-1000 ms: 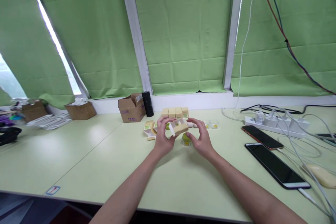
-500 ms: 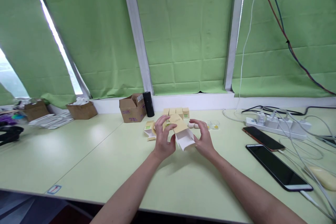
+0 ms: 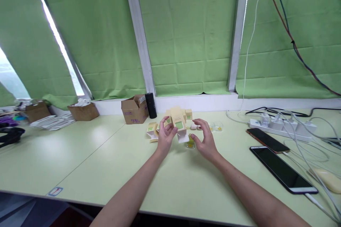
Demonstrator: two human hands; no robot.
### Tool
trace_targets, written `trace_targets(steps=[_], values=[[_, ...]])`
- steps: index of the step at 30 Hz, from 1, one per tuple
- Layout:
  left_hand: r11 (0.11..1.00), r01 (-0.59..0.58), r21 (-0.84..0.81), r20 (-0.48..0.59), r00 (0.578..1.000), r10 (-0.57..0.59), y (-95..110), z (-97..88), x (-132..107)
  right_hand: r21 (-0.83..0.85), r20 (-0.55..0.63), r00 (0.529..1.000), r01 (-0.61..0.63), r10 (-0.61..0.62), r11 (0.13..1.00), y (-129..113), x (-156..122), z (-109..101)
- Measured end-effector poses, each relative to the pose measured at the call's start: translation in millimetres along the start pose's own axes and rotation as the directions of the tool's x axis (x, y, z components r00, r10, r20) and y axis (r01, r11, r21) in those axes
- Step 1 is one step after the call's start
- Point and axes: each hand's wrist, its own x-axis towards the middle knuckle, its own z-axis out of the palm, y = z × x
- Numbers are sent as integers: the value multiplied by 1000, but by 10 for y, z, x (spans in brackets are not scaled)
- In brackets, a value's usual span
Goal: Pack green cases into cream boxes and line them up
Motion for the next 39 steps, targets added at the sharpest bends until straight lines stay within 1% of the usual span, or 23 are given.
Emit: trace_targets(steps=[3,7,11,15,17,20,24,26,30,36,39], values=[[999,47,5,9,999,-47,5,22,-5,50,31,999,6,-8,999,-27,-10,10],[993,96,65,10,995,-97,-27,22,-2,117,105,994,-11,-2,993,-50,-34,34],[986,129,103,25,991,-132,-69,22,4,150,168,985,-73,47,986,-59,-52,53],[984,148,99,31,988,-151,-82,45,1,234,189,976,-152,108,960,-48,-44,63],[989,127,81,31,991,-130,-81,46,-8,276,180,975,-175,128,945,-31,-31,66],[995,53,89,56,997,-58,-81,15,-27,340,162,974,-207,160,917,-2,-8,69],[989,-26,146,166,986,2,-93,-46,-48,413,154,969,-242,195,878,16,12,62],[980,-55,193,199,980,16,-100,-59,-53,429,162,967,-249,198,868,17,15,57],[959,-91,267,173,984,46,-103,-48,-53,430,182,963,-258,196,865,22,10,56],[956,-54,287,95,995,28,-94,-7,-39,420,192,959,-274,211,865,-1,2,51],[959,-60,278,67,997,43,-99,10,-35,425,202,956,-281,212,861,-19,1,42]])
